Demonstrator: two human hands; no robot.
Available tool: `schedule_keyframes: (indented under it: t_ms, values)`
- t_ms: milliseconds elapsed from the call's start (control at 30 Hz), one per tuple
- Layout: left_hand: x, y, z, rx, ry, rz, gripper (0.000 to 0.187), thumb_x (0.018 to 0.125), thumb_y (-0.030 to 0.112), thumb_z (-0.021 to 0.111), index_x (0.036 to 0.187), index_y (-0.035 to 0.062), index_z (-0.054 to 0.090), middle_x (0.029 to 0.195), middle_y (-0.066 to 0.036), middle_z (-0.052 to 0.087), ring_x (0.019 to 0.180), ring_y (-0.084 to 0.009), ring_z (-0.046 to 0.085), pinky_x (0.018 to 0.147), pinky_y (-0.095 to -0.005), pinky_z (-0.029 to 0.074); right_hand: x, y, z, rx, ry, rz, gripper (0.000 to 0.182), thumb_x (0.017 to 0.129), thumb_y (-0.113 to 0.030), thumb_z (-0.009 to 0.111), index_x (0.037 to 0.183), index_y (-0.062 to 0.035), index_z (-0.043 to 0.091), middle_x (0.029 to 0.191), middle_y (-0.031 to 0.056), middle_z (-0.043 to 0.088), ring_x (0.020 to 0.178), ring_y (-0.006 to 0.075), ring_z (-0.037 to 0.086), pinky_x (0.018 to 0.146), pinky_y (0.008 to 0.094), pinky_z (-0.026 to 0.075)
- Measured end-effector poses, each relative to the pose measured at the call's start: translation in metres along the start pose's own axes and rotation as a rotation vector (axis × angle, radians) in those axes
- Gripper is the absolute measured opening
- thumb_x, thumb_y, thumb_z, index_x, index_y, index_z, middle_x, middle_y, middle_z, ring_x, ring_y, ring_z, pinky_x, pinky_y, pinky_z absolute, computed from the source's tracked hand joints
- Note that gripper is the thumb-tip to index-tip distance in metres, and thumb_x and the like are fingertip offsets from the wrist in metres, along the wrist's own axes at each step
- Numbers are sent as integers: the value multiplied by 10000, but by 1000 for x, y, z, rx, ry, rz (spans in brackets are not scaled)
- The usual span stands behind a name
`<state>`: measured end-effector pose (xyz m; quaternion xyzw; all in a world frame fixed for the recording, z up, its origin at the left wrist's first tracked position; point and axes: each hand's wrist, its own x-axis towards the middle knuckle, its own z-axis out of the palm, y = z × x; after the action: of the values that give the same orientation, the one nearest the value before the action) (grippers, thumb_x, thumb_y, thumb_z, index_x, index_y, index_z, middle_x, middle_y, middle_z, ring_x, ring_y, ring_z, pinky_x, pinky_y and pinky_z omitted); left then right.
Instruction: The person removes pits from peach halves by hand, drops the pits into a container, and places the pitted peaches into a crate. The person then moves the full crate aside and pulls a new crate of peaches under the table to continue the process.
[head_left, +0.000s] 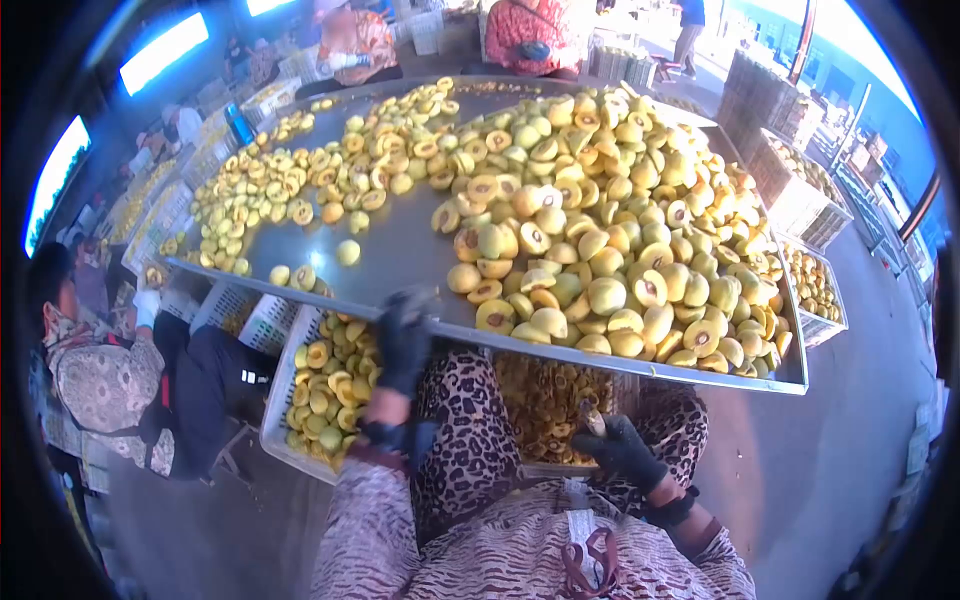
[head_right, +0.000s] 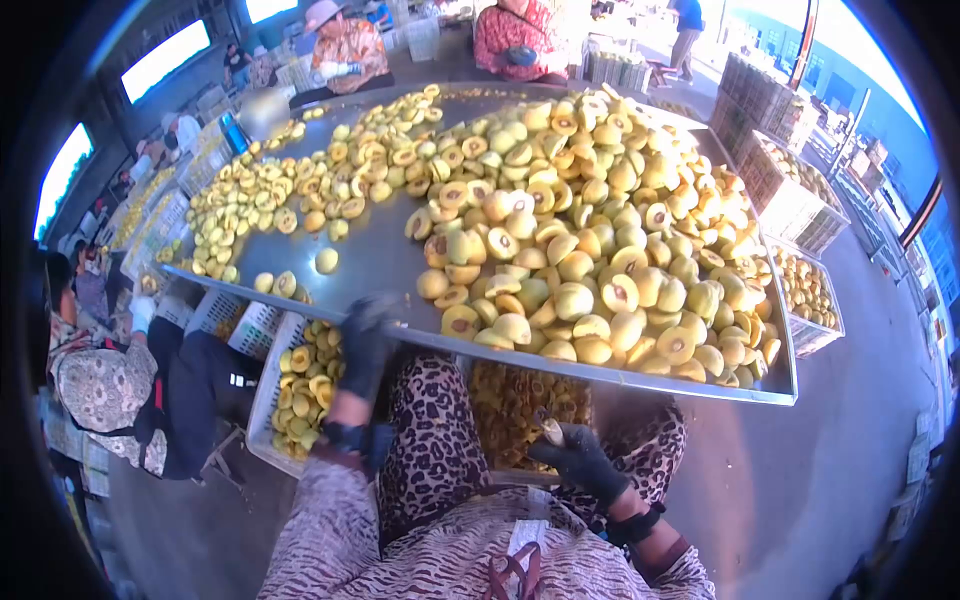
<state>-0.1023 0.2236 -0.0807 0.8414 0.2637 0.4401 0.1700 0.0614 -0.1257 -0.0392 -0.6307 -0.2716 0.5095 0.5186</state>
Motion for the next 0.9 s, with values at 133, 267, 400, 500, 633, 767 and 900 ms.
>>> schedule_keyframes:
  t_ms: [133,267,400,500,633,767,900]
  values:
    - [61,80,109,-175,-274,143,387,762,189,736,1096,13,652,1165,-212,613,1122,-376,567,964,-425,450,-5,2,-4,5,72,-135,120,871,-103,695,819,-32,613,720,-83,521,690,26,463,589,234,396]
    - [76,53,160,-666,-307,-298,283,705,185,736,915,-1,693,907,-193,683,835,-308,669,788,-401,523,-32,6,-23,1,221,-188,118,872,-148,685,929,-48,659,655,-47,564,500,36,494,446,203,379]
    - [65,105,106,-1080,-303,-605,209,860,149,643,1003,-2,657,953,-100,686,845,-198,665,762,-308,536,-37,3,-31,-14,255,-306,112,870,-117,669,946,-36,654,661,-37,577,519,26,495,457,201,377]
    - [20,192,60,-1483,-352,-656,319,963,216,552,1178,-18,538,1090,-110,623,978,-180,625,860,-318,520,-3,-14,-13,-124,220,-481,159,870,-113,667,989,-9,651,717,-10,619,618,38,546,532,228,438]
    - [-18,215,61,-1752,-400,-769,366,1031,291,416,1199,-21,510,1137,-163,598,1046,-258,605,915,-366,501,23,-24,2,-47,313,-603,218,852,-85,665,1036,30,637,805,90,669,755,105,580,694,321,489]
    - [-29,221,61,-1543,-452,-546,379,1032,292,403,1223,-21,498,1141,-181,590,1054,-297,601,927,-384,499,32,-8,-2,5,270,-607,214,858,-81,653,1036,38,650,847,128,692,787,123,598,729,339,494]
    - [-35,233,68,-1524,-427,-515,382,1030,283,396,1239,-21,497,1125,-188,597,1022,-307,614,900,-379,513,29,7,-4,-34,265,-497,182,876,-94,653,1006,34,657,821,81,685,766,105,588,690,316,495]
